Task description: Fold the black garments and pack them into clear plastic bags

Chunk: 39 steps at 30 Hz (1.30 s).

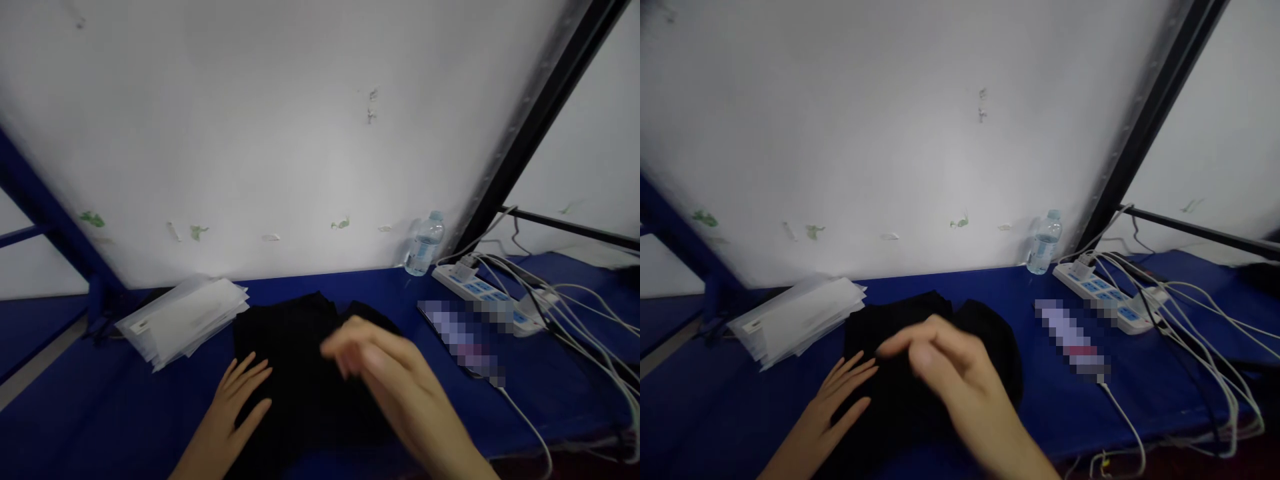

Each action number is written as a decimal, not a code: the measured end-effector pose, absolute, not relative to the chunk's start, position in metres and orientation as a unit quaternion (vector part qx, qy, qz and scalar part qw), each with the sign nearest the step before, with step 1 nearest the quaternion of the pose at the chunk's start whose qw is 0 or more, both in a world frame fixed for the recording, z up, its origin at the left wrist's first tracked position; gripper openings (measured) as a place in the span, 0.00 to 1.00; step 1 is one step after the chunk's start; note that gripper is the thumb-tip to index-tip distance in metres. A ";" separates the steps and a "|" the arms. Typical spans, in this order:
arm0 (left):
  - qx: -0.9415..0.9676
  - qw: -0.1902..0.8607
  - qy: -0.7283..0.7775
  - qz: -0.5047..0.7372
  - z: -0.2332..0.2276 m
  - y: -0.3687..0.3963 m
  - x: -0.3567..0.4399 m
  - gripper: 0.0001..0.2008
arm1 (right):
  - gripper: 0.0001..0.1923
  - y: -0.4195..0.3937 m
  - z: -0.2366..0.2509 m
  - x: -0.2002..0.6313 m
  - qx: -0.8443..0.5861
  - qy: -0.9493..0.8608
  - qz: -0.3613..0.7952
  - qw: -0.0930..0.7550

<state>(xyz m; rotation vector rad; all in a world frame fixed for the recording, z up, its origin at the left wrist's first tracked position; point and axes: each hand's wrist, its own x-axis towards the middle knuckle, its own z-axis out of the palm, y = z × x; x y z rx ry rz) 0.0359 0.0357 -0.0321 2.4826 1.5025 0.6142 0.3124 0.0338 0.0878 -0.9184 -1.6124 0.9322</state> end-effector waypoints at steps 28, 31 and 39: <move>0.755 0.098 0.581 0.288 0.001 0.153 -0.007 0.09 | 0.12 0.205 -0.001 0.322 -0.519 -0.744 0.227 0.353; 0.764 0.098 0.573 0.280 0.003 0.155 -0.004 0.07 | 0.11 0.205 0.001 0.322 -0.513 -0.751 0.227 0.349; 0.767 0.084 0.556 0.310 0.022 0.136 0.002 0.05 | 0.06 0.195 0.007 0.328 -0.508 -0.752 0.213 0.361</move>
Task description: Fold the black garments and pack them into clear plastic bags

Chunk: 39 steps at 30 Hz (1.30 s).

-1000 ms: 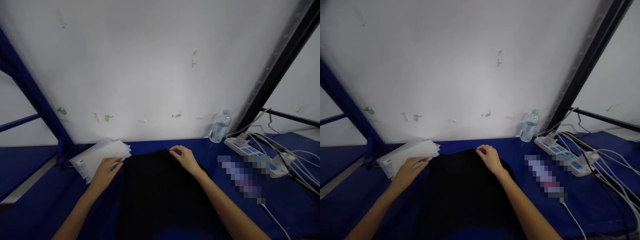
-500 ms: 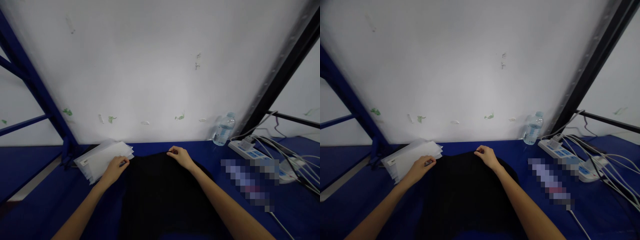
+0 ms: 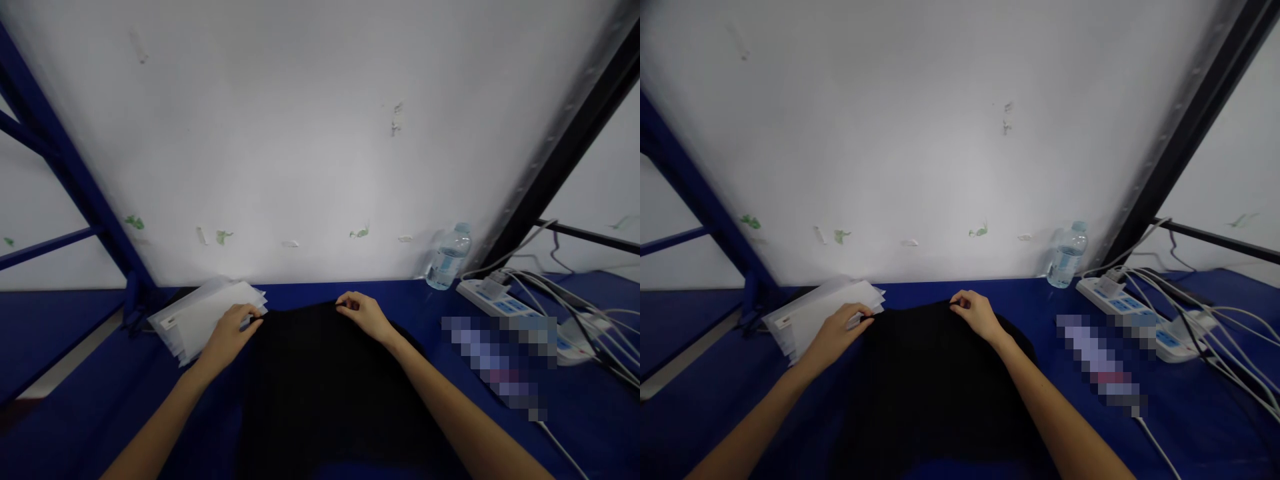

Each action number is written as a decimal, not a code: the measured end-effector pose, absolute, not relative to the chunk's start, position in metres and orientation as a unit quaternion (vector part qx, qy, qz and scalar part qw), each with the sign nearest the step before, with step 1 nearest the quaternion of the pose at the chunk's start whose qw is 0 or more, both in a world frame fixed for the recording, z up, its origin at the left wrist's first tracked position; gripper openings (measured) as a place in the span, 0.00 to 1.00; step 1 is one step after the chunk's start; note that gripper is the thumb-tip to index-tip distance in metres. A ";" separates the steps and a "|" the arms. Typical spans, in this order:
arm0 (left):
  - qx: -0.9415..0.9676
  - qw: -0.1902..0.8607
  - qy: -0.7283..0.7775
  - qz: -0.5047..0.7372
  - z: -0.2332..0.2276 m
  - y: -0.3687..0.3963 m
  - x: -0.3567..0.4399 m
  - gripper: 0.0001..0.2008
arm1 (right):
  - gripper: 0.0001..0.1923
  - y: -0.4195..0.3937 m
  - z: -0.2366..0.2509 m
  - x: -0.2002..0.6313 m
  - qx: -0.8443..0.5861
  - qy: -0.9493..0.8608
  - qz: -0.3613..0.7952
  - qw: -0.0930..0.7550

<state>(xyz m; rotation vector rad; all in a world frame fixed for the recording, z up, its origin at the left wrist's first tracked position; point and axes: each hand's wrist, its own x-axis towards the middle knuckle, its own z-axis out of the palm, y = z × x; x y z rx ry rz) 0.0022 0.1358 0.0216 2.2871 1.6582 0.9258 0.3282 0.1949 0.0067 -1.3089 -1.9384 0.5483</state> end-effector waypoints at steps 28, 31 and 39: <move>0.867 0.091 0.449 0.196 -0.013 0.078 0.007 0.20 | 0.10 0.185 0.006 0.403 -0.572 -0.728 0.191 0.325; 0.870 0.081 0.444 0.200 -0.009 0.077 0.005 0.20 | 0.12 0.169 0.016 0.406 -0.563 -0.721 0.181 0.361; 0.871 0.093 0.437 0.203 -0.005 0.031 0.016 0.22 | 0.09 0.102 -0.003 0.419 -0.498 -0.775 0.176 0.346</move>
